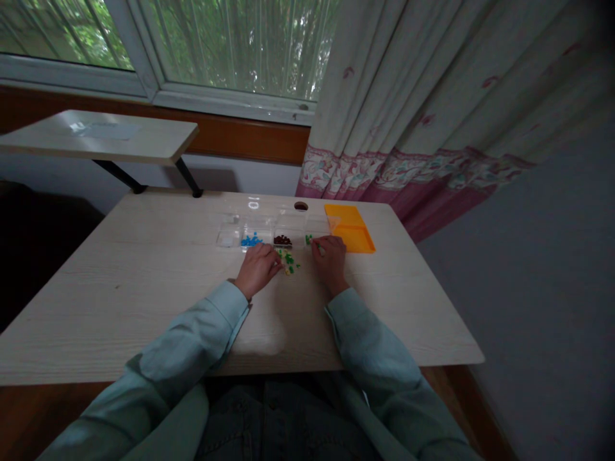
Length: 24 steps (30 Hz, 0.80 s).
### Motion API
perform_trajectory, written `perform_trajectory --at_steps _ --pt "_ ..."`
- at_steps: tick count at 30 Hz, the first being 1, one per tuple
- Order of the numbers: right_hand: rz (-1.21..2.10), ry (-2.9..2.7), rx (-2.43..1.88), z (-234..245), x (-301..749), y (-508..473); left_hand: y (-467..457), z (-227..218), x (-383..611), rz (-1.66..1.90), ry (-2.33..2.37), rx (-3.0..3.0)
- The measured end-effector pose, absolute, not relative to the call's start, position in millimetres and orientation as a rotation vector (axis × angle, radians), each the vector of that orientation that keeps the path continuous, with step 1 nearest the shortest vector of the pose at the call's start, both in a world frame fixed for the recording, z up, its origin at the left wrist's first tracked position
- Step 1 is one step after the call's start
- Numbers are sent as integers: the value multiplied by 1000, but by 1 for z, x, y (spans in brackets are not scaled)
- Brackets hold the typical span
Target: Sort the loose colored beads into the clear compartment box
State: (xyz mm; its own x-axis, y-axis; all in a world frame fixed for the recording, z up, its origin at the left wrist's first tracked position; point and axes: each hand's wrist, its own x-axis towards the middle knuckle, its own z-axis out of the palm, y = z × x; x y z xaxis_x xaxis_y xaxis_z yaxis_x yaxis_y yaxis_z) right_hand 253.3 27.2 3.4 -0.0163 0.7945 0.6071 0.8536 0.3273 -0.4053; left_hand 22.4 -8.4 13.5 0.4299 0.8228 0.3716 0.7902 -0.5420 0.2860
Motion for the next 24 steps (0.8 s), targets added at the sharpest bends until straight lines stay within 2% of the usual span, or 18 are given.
perform_trajectory --at_steps 5,14,24 --pt "-106 -1833 -1416 6 249 25 -5 10 22 827 1449 2571" --pt "-29 -2109 -1129 14 215 2 6 -1 15 1370 1289 2025" --pt "-17 -2150 -1143 9 200 -5 3 -2 20 1292 1284 1958"
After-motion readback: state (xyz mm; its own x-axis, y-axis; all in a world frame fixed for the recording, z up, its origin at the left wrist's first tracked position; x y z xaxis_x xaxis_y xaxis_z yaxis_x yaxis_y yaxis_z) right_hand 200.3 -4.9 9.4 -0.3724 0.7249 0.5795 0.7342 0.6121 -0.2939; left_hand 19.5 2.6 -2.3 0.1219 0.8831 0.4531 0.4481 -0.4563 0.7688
